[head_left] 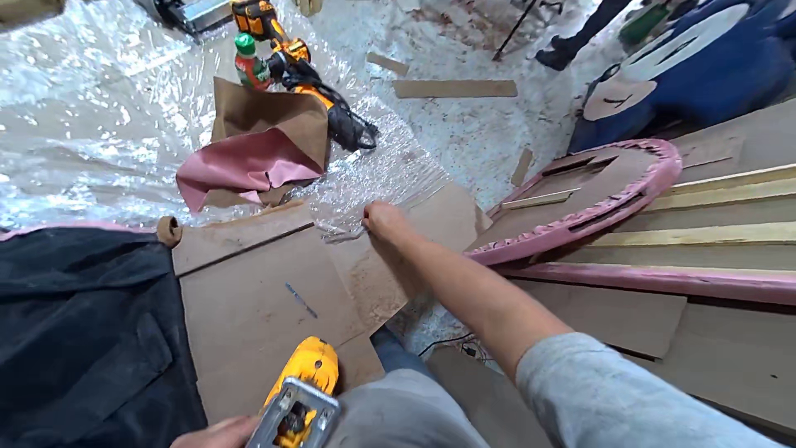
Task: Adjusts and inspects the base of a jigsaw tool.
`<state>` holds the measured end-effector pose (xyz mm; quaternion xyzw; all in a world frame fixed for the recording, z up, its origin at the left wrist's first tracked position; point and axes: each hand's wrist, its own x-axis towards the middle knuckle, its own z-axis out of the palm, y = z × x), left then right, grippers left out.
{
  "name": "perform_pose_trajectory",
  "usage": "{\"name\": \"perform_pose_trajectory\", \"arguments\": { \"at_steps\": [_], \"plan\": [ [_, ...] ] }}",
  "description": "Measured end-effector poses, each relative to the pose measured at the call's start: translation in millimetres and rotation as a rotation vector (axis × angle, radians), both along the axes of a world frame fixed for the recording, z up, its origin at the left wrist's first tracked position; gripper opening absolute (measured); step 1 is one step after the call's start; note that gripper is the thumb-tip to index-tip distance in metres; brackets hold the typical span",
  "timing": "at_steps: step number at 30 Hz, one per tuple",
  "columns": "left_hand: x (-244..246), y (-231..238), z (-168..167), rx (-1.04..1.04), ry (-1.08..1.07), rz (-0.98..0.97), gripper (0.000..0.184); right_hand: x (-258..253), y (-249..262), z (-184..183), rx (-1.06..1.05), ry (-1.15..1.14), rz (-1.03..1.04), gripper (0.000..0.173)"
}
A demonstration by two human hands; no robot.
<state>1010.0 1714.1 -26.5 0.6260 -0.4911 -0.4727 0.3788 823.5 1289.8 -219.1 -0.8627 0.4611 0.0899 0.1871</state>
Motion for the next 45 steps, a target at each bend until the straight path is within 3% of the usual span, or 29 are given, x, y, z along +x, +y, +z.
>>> {"name": "perform_pose_trajectory", "arguments": {
  "at_steps": [2, 4, 6, 9, 11, 14, 16, 20, 25, 29, 45],
  "plan": [
    [-5, 1, 0, 0.001, -0.020, 0.061, 0.023, 21, 13, 61, 0.244, 0.200, 0.015, 0.033],
    [-10, 0, 1, 0.013, -0.017, 0.135, 0.021, 34, 21, 97, 0.316, 0.271, 0.029, 0.033],
    [-12, -1, 1, 0.034, -0.012, 0.200, 0.020, 35, 11, 88, 0.299, 0.259, 0.069, 0.032],
    [-16, 2, -1, 0.075, 0.015, 0.285, 0.021, 13, -13, 24, 0.100, 0.002, 0.076, 0.026],
    [-18, 5, -1, 0.071, 0.054, 0.301, 0.020, 6, 0, 37, 0.058, -0.189, -0.045, 0.023],
    [-19, 9, -2, 0.063, 0.068, 0.291, 0.020, -8, 62, 92, 0.148, -0.549, -0.226, 0.021],
    [-20, 12, -3, 0.059, 0.056, 0.293, 0.021, -20, 125, 129, 0.358, -0.811, -0.197, 0.022],
    [-20, 12, -4, 0.083, 0.019, 0.310, 0.021, -34, 233, 166, 0.650, -0.927, -0.083, 0.012],
    [-20, 12, -3, 0.071, -0.037, 0.265, 0.018, -32, 257, 172, 0.712, -0.830, 0.013, 0.023],
    [-18, 12, -2, 0.070, -0.056, 0.252, 0.019, -28, 251, 175, 0.683, -0.850, 0.046, 0.013],
    [-12, 11, -1, 0.085, -0.015, 0.266, 0.020, -19, 262, 161, 0.789, -0.934, -0.023, 0.009]
  ]
}}
